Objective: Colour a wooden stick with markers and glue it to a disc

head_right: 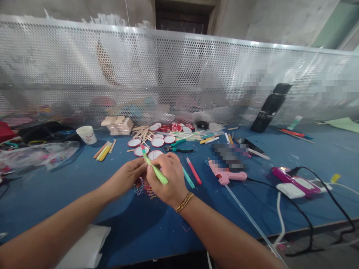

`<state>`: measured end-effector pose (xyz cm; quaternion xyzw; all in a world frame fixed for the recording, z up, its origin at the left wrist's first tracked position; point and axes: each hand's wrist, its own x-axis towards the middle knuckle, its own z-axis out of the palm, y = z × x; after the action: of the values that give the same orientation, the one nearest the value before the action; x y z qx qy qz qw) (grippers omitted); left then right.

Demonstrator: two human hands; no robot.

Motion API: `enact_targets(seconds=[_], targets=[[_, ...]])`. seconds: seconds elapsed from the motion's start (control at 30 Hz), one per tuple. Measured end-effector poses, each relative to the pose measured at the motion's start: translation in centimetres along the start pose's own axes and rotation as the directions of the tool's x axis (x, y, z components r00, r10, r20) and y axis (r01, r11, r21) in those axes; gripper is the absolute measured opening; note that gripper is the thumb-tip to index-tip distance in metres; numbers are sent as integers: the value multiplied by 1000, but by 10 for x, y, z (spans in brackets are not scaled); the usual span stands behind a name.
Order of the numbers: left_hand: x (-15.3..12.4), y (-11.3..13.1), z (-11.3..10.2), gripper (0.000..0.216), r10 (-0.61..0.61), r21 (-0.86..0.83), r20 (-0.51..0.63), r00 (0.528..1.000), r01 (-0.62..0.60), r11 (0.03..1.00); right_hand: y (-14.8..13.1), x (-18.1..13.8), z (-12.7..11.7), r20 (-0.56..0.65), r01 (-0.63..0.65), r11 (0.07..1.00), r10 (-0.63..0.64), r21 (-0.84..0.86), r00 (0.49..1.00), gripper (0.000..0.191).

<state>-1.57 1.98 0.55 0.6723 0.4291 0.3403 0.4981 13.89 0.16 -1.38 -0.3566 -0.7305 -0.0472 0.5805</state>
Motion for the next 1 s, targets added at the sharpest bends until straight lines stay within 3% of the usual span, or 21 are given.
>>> enact_targets(seconds=[0.23,0.8,1.0], targets=[[-1,3,1,42,-5,-5,-11,1000,5,1000,2,0,-2,-25,-19,1000,18,-11,1000,4],[-1,-3,1,36,-43,-63,32,999,45,997,0,2,-4,96,-34,997,27,71,995,16],[-1,-1,0,31,-37,-40,31,999,38,998,2,2,-4,82,-3,999,0,36,997,18]])
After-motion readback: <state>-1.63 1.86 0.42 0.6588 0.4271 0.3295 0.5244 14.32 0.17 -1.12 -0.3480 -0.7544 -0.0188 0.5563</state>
